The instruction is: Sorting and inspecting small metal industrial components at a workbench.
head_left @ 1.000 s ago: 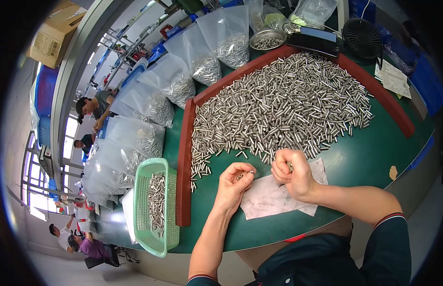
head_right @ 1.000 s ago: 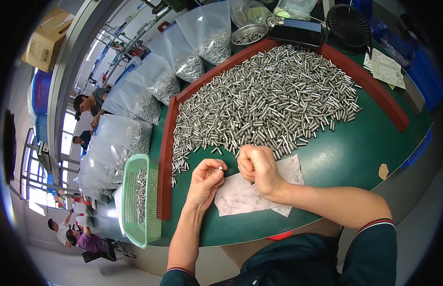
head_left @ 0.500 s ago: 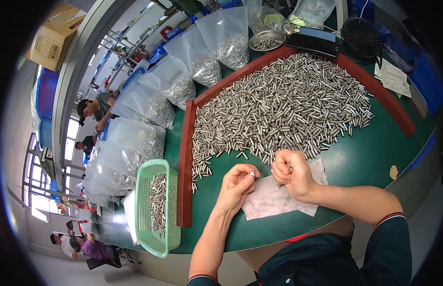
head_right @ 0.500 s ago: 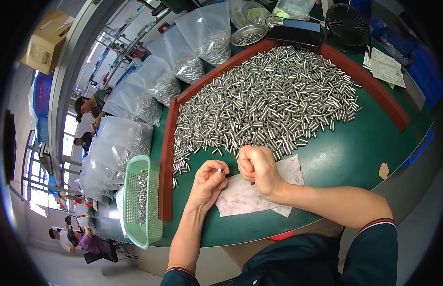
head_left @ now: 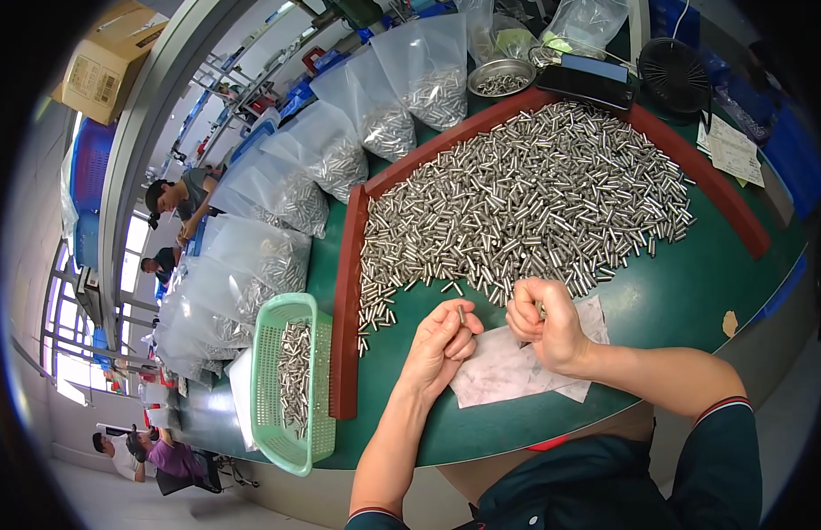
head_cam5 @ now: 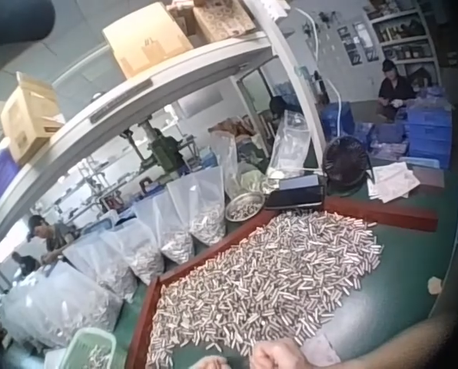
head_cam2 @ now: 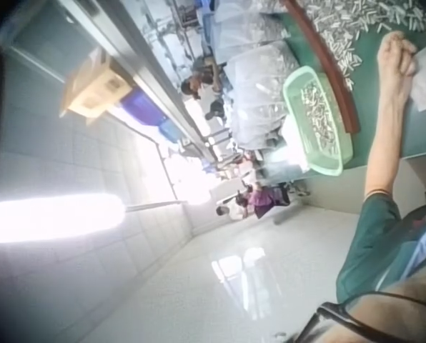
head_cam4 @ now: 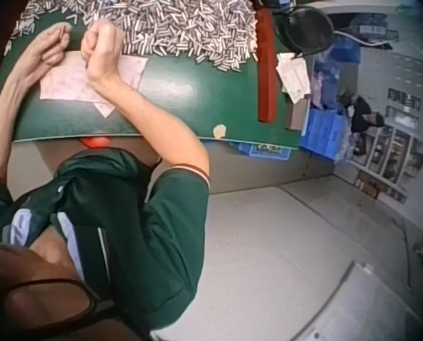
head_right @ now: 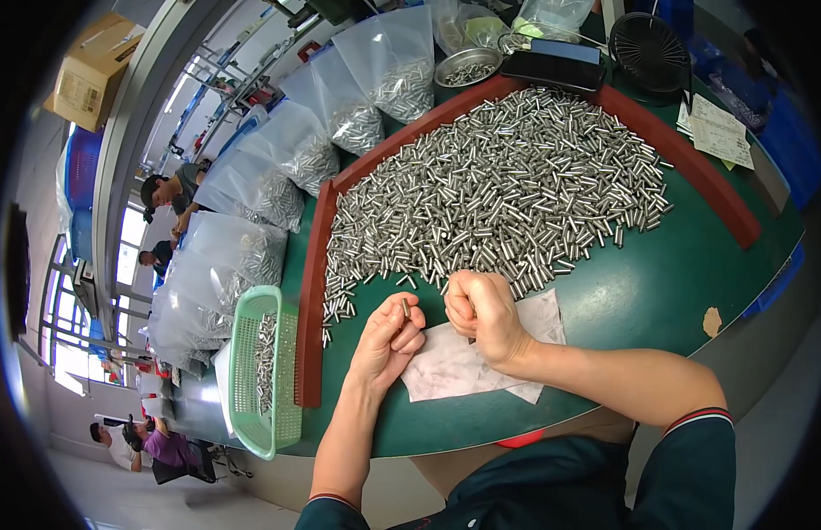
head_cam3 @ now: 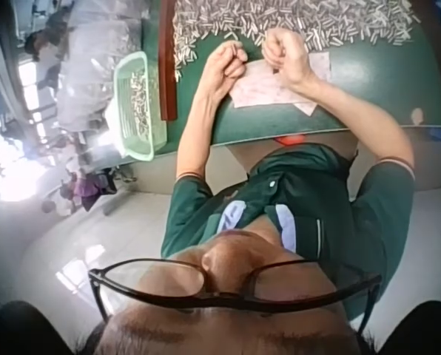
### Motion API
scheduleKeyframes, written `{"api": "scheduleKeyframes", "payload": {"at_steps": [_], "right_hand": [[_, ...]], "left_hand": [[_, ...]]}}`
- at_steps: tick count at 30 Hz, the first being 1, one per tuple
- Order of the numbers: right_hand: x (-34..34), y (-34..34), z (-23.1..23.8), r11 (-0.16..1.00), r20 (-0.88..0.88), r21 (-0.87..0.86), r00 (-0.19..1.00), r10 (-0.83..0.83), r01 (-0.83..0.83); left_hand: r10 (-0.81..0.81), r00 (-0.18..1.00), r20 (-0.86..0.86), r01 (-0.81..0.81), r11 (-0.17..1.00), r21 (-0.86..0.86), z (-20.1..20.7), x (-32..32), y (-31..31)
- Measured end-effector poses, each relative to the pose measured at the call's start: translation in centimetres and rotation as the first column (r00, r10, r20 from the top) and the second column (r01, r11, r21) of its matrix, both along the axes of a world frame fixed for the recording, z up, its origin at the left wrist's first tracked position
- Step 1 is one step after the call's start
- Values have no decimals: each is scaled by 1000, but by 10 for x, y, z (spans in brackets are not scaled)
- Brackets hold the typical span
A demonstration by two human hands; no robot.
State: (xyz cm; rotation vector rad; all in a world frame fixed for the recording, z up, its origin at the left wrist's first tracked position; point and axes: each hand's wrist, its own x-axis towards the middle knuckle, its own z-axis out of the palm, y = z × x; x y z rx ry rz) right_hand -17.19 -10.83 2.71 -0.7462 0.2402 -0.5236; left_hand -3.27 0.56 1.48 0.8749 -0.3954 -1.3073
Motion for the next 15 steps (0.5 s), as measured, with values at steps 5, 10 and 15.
{"api": "scheduleKeyframes", "payload": {"at_steps": [5,10,15], "right_hand": [[0,0,0,1000,8,-6,1000,-6,6],[0,0,0,1000,9,-4,1000,-6,6],[-1,0,0,1000,7,-20,1000,0,0]], "left_hand": [[-12,999,-48,13,1000,20,2,1,0],[45,992,-115,-39,998,57,3,5,2],[277,931,236,-306,948,93,12,19,2]]}}
